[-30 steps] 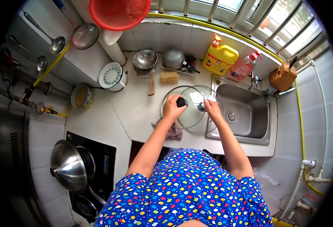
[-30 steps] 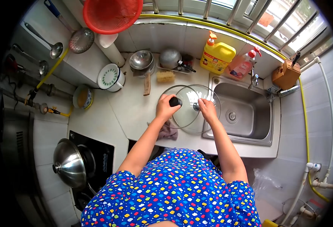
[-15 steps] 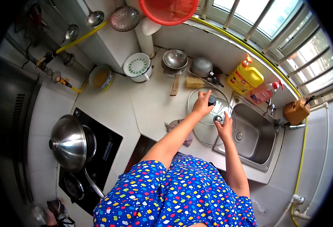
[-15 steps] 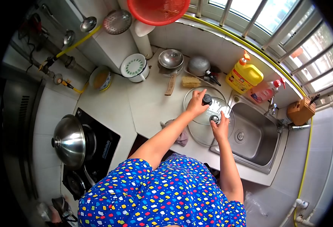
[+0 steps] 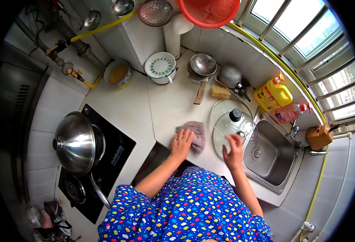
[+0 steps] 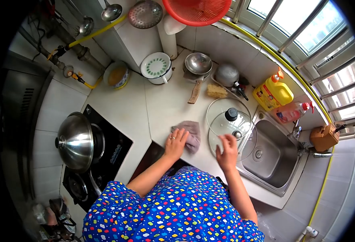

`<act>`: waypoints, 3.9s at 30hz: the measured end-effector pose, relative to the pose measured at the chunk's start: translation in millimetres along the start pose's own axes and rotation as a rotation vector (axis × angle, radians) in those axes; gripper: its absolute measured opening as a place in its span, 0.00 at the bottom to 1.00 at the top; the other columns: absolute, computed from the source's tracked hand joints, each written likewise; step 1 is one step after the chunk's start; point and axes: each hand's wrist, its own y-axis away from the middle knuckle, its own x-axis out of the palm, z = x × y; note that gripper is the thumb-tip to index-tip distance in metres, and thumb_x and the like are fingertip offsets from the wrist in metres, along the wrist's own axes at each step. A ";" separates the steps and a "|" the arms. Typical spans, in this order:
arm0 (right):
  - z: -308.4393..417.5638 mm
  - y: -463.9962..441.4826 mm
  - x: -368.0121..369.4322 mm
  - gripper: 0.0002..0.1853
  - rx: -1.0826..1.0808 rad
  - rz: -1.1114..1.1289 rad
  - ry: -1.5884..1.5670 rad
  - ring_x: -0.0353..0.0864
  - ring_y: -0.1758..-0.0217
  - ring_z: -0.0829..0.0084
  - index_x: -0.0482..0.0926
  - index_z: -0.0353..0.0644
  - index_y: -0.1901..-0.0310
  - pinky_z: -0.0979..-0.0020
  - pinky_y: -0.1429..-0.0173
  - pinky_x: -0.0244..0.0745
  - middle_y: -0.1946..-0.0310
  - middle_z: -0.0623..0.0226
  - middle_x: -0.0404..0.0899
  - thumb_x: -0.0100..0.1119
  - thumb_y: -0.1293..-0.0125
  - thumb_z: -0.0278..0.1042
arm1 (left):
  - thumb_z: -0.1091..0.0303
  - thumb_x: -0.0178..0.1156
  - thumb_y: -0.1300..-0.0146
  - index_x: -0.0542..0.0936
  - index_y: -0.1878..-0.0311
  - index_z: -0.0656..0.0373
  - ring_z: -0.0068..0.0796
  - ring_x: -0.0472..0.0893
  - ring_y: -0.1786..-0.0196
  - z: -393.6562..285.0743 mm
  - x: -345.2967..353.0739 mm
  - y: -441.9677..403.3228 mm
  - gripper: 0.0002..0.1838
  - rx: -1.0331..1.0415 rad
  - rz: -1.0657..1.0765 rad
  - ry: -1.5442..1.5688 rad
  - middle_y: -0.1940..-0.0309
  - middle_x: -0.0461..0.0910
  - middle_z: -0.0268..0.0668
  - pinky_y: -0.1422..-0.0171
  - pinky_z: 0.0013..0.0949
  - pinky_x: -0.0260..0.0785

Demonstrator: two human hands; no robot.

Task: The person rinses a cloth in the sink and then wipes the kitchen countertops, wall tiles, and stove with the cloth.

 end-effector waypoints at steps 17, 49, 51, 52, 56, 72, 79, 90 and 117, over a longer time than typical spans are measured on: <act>29.0 14.8 38.2 0.17 0.078 0.329 -0.052 0.79 0.53 0.58 0.81 0.47 0.51 0.62 0.52 0.78 0.53 0.62 0.76 0.64 0.44 0.26 | 0.66 0.51 0.41 0.61 0.30 0.66 0.50 0.50 0.22 106.6 3.2 -214.1 0.34 -0.186 0.031 0.173 0.25 0.54 0.49 0.20 0.47 0.45; 36.7 16.3 38.3 0.14 0.025 0.600 -0.116 0.81 0.56 0.56 0.82 0.49 0.52 0.61 0.53 0.78 0.58 0.62 0.78 0.59 0.40 0.27 | 0.75 0.48 0.41 0.75 0.42 0.66 0.46 0.59 0.25 107.1 -18.1 -211.0 0.22 -0.127 0.159 0.237 0.29 0.63 0.44 0.26 0.42 0.60; 32.8 7.4 43.6 0.14 -0.004 0.598 -0.109 0.80 0.56 0.56 0.82 0.49 0.52 0.60 0.53 0.78 0.58 0.61 0.78 0.59 0.40 0.27 | 0.75 0.48 0.40 0.76 0.45 0.63 0.44 0.60 0.26 105.3 -22.1 -192.6 0.20 -0.121 0.155 0.275 0.30 0.64 0.41 0.28 0.43 0.62; 32.1 3.6 46.0 0.14 -0.028 0.598 -0.099 0.80 0.56 0.56 0.82 0.49 0.52 0.60 0.53 0.78 0.58 0.61 0.78 0.60 0.41 0.27 | 0.75 0.48 0.40 0.76 0.45 0.63 0.44 0.60 0.26 104.0 -22.1 -181.5 0.20 -0.123 0.156 0.270 0.30 0.64 0.41 0.28 0.43 0.62; 46.1 -25.3 49.4 0.13 -0.022 0.576 -0.136 0.81 0.62 0.56 0.82 0.48 0.53 0.59 0.56 0.78 0.61 0.62 0.78 0.58 0.41 0.28 | 0.69 0.51 0.38 0.76 0.44 0.64 0.43 0.61 0.26 91.6 -24.6 -136.3 0.19 -0.183 0.155 0.250 0.30 0.64 0.41 0.30 0.44 0.64; 76.9 -211.4 193.2 0.33 0.179 0.331 -0.372 0.82 0.58 0.60 0.70 0.30 0.39 0.64 0.48 0.77 0.43 0.45 0.68 0.65 0.39 0.46 | 0.65 0.61 0.38 0.70 0.33 0.59 0.44 0.54 0.23 151.7 -57.2 -66.2 0.29 -0.697 0.121 -0.026 0.26 0.59 0.38 0.25 0.53 0.52; 91.9 -267.4 238.4 0.39 0.528 0.441 -0.617 0.85 0.67 0.63 0.78 0.27 0.51 0.66 0.59 0.75 0.56 0.52 0.77 0.56 0.37 0.67 | 0.58 0.58 0.37 0.67 0.33 0.63 0.56 0.52 0.24 165.4 -42.3 -87.6 0.32 -0.696 0.006 0.064 0.27 0.58 0.48 0.27 0.55 0.57; 92.1 -265.6 252.8 0.28 0.613 0.425 -0.612 0.85 0.73 0.67 0.83 0.36 0.69 0.67 0.65 0.77 0.71 0.61 0.85 0.51 0.39 0.59 | 0.45 0.58 0.37 0.53 0.24 0.53 0.61 0.37 0.22 161.3 -24.2 -68.8 0.44 -0.521 0.013 0.055 0.23 0.40 0.55 0.24 0.63 0.38; 86.4 -124.8 178.3 0.32 0.655 0.470 -0.560 0.85 0.72 0.66 0.81 0.32 0.70 0.67 0.59 0.77 0.72 0.58 0.84 0.48 0.33 0.60 | 0.52 0.57 0.36 0.61 0.27 0.54 0.61 0.46 0.23 173.1 -2.1 -69.1 0.37 -0.426 -0.244 -0.057 0.25 0.49 0.53 0.25 0.61 0.44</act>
